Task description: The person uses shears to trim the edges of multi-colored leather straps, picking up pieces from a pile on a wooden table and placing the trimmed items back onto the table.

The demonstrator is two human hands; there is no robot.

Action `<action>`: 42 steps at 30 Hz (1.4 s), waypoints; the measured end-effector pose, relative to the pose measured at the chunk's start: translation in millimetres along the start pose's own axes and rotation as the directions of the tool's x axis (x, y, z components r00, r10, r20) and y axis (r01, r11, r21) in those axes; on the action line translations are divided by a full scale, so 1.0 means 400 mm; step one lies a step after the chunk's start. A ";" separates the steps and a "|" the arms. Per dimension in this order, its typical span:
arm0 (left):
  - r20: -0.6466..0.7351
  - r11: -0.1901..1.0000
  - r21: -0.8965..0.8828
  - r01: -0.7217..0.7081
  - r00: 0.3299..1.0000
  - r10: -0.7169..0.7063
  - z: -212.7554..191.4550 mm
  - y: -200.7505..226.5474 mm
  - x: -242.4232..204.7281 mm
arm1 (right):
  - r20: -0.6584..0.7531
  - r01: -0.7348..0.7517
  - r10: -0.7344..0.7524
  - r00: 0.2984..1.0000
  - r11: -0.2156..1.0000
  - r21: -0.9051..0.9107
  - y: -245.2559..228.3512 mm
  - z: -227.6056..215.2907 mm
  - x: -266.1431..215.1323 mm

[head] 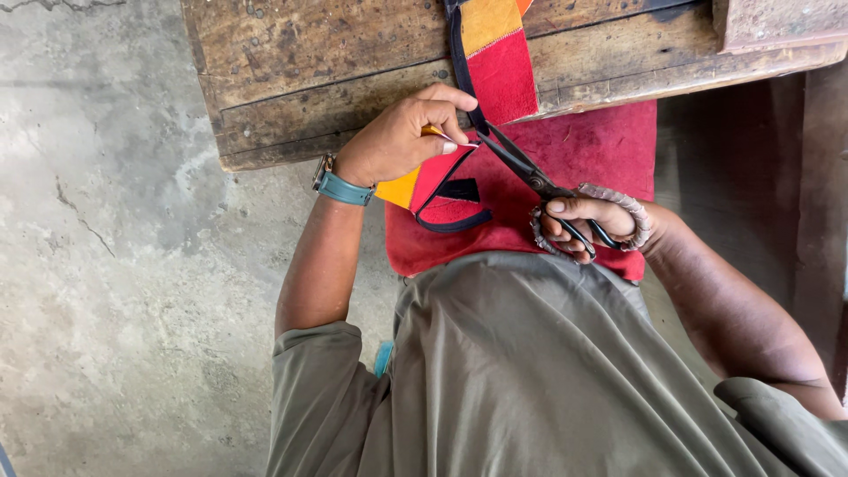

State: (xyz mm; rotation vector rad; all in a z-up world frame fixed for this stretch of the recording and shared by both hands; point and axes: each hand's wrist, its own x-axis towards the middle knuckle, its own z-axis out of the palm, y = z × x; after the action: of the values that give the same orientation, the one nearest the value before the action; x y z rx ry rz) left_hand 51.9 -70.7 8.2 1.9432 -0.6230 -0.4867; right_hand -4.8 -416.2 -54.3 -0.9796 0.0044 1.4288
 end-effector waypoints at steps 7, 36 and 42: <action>0.007 0.999 -0.015 -0.028 1.000 0.028 -0.008 -0.009 -0.013 | 0.109 -0.010 -0.005 0.994 0.990 0.139 0.013 -0.023 0.003; 0.012 0.998 -0.053 -0.036 0.999 0.037 -0.021 -0.016 -0.008 | 0.042 -0.049 0.049 0.998 0.999 -0.013 -0.025 0.001 0.016; 0.018 0.996 -0.087 0.017 1.000 -0.016 -0.016 -0.022 -0.014 | 0.067 -0.046 0.044 0.997 0.998 0.036 -0.027 -0.005 0.033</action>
State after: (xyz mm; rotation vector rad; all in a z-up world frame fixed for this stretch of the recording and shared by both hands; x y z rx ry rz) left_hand 53.0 -59.6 3.5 1.8647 -0.5873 -0.5330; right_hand 8.0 -404.9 -56.6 -0.9059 0.0042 1.4969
